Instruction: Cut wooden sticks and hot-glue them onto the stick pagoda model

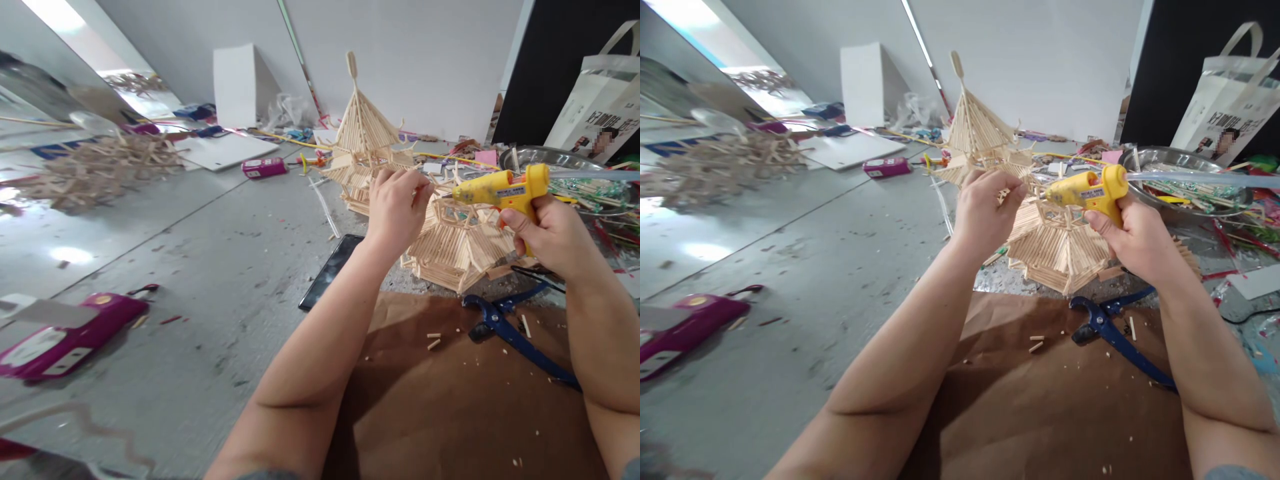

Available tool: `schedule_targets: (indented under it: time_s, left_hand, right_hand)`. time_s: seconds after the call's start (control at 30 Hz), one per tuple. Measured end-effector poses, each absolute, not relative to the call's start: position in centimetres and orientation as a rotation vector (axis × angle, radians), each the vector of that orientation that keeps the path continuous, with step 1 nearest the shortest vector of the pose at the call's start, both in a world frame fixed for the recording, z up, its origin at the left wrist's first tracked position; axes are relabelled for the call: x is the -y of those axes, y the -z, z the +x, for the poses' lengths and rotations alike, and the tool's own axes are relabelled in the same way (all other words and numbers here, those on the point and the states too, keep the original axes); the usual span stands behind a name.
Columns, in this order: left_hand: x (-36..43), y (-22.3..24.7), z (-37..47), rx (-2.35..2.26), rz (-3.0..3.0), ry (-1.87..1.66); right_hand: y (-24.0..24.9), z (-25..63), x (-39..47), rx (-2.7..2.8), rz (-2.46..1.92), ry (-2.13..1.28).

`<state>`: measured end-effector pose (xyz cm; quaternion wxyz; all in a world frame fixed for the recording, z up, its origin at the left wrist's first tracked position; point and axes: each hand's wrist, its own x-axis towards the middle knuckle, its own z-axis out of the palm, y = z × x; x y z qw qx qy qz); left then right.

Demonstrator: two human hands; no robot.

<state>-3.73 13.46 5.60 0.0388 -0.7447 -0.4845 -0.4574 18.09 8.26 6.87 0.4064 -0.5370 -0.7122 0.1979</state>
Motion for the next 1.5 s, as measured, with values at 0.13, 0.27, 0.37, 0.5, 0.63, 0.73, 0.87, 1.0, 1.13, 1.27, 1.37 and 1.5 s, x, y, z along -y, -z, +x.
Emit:
schedule_targets:
  time_s: [0.13,0.27,0.37,0.5,0.63,0.73,0.87,1.0,1.13,1.27,1.37,1.5]
  left_hand:
    - [-13.52,-5.5,-3.73,1.468,-2.284,1.417]
    - [-13.48,-5.52,-3.68,1.472,-2.284,1.421]
    - [-13.44,-5.56,-3.62,1.489,-2.287,1.409]
    - [-13.48,-5.48,-3.55,1.486,-2.271,1.392]
    - [-13.55,-5.34,-3.5,1.468,-2.263,1.378]
    - [-13.48,-5.37,-3.47,1.466,-2.278,1.367]
    - [-13.43,-5.46,-3.4,1.509,-2.285,1.337]
    - [-13.63,-5.34,-3.35,1.482,-2.278,1.356]
    - [-13.77,-5.23,-3.37,1.458,-2.284,1.355]
    - [-13.71,-5.28,-3.41,1.45,-2.27,1.337]
    - [-13.68,-5.32,-3.46,1.442,-2.275,1.316]
    - [-13.72,-5.32,-3.53,1.42,-2.277,1.309]
  right_hand:
    - [-6.92,18.09,-8.21,1.785,-1.364,-0.512]
    - [-6.85,18.17,-8.3,1.771,-1.348,-0.527]
    - [-6.91,18.15,-8.26,1.784,-1.362,-0.522]
    - [-7.08,18.04,-8.1,1.794,-1.393,-0.521]
    - [-7.1,18.06,-8.1,1.785,-1.403,-0.542]
    - [-7.08,18.16,-8.14,1.778,-1.408,-0.547]
    - [-7.15,18.22,-8.1,1.762,-1.409,-0.564]
    - [-7.23,18.22,-8.1,1.718,-1.394,-0.62]
    - [-7.32,18.29,-8.09,1.695,-1.391,-0.65]
    - [-7.43,18.36,-8.0,1.681,-1.379,-0.646]
    - [-7.49,18.38,-7.95,1.685,-1.381,-0.637]
    - [-7.55,18.38,-7.98,1.67,-1.339,-0.64]
